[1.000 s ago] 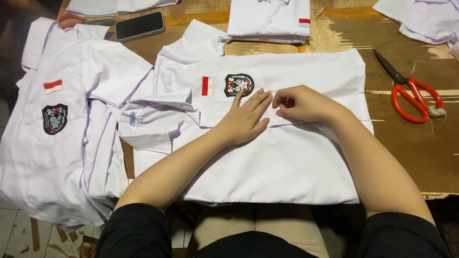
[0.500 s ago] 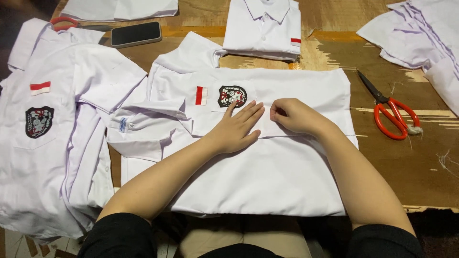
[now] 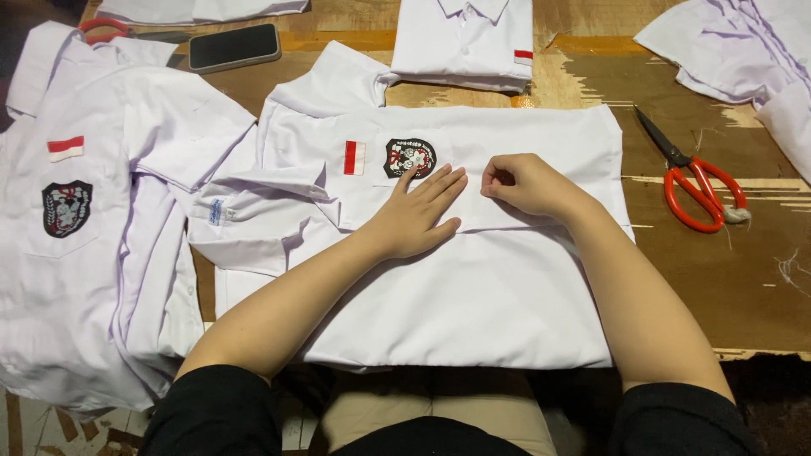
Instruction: Folding and stacking white school shirts on a wooden work table.
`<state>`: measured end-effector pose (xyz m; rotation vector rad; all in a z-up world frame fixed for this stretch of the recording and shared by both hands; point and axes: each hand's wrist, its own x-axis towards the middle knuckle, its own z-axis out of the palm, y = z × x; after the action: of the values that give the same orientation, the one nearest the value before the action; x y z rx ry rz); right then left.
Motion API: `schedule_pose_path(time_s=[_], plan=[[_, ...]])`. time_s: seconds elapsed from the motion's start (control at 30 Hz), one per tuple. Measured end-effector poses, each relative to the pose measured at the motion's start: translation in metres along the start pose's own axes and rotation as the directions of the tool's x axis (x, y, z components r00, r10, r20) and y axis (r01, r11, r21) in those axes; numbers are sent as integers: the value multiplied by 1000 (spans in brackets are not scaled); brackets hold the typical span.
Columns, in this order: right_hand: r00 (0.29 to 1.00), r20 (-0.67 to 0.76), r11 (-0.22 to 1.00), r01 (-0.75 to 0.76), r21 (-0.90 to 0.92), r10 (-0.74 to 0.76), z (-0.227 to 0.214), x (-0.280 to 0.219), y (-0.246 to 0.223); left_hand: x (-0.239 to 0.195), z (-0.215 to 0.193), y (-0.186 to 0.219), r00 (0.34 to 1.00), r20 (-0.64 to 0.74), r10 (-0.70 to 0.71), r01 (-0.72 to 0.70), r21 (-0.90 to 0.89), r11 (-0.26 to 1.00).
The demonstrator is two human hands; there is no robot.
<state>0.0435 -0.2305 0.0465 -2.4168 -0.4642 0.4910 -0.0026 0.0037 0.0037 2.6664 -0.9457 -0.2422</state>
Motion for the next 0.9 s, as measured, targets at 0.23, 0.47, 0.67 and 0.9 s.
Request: schedule_pose_path(time_s=[0.23, 0.47, 0.67, 0.9], plan=[[993, -117, 991, -17, 136, 33, 2, 11, 19, 2, 1, -1, 1000, -1, -9, 9, -14, 1000], [995, -79, 912, -28, 409, 67, -10, 7, 13, 5, 3, -6, 1000, -2, -14, 14, -22, 1000], [999, -34, 934, -10, 358, 24, -11, 1, 9, 3, 0, -4, 1000, -18, -22, 22, -26, 999], [995, -91, 982, -14, 191, 31, 0, 12, 21, 5, 2, -5, 1000, -16, -27, 26, -28, 999]])
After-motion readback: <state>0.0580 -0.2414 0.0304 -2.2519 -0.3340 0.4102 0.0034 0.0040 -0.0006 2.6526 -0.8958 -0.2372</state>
